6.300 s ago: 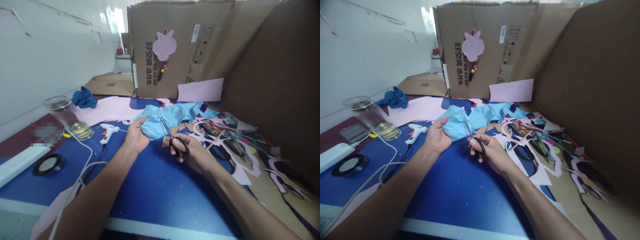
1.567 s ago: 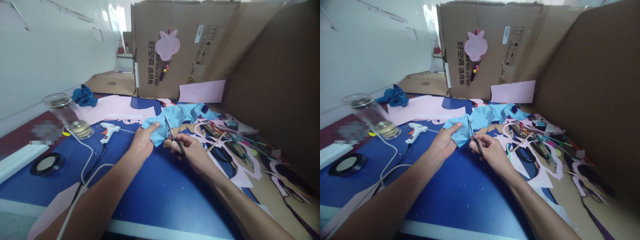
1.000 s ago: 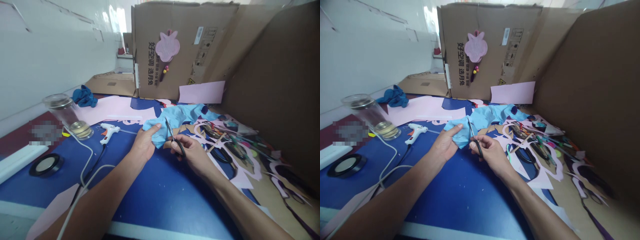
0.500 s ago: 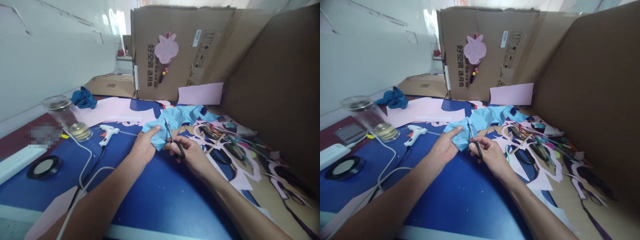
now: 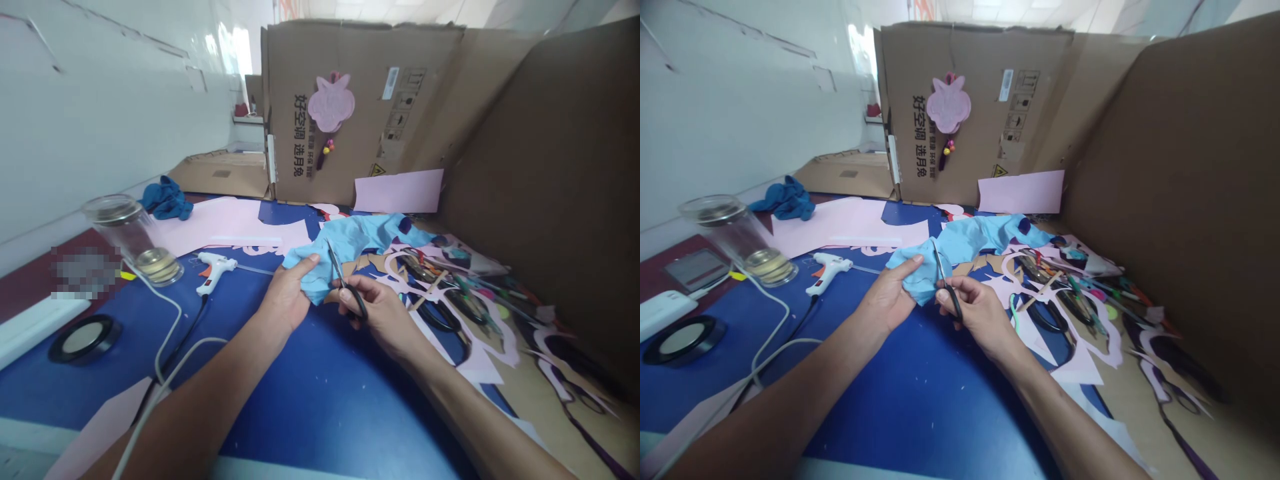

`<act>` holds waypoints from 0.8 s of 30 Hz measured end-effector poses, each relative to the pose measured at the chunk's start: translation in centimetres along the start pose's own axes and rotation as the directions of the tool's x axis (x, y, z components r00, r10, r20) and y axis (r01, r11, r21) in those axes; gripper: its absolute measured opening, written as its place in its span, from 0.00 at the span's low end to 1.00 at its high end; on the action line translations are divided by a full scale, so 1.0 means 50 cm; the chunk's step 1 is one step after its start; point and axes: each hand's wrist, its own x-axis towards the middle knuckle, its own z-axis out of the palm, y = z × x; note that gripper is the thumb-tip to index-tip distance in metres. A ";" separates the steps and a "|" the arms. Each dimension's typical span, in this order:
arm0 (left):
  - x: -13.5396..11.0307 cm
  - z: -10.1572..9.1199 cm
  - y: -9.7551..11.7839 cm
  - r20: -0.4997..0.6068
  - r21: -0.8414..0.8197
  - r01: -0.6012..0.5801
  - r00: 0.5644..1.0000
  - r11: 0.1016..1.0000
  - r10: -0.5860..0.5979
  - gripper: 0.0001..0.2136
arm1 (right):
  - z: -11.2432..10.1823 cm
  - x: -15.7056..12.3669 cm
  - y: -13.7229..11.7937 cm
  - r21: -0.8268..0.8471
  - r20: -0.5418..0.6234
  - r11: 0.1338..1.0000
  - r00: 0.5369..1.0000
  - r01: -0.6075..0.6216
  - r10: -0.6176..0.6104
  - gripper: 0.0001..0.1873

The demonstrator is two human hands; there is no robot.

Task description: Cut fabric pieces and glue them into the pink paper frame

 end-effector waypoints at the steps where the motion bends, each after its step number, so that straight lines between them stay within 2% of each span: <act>1: 0.001 0.000 0.000 0.000 0.000 0.001 1.000 1.000 -0.001 0.16 | 0.000 0.000 0.000 0.002 0.000 1.000 1.000 0.000 0.000 0.27; 6: 0.000 0.002 0.000 -0.011 -0.012 0.005 1.000 1.000 -0.005 0.14 | 0.000 0.001 0.002 0.018 0.002 1.000 1.000 -0.001 0.001 0.26; 19: 0.002 -0.001 -0.002 -0.024 -0.004 -0.021 0.999 1.000 0.021 0.14 | 0.000 0.001 0.003 0.000 -0.009 1.000 1.000 0.000 0.000 0.27; 24: -0.004 0.006 0.000 -0.046 0.002 -0.055 0.997 0.998 0.055 0.18 | 0.000 0.000 0.002 0.004 -0.007 1.000 1.000 0.008 -0.008 0.27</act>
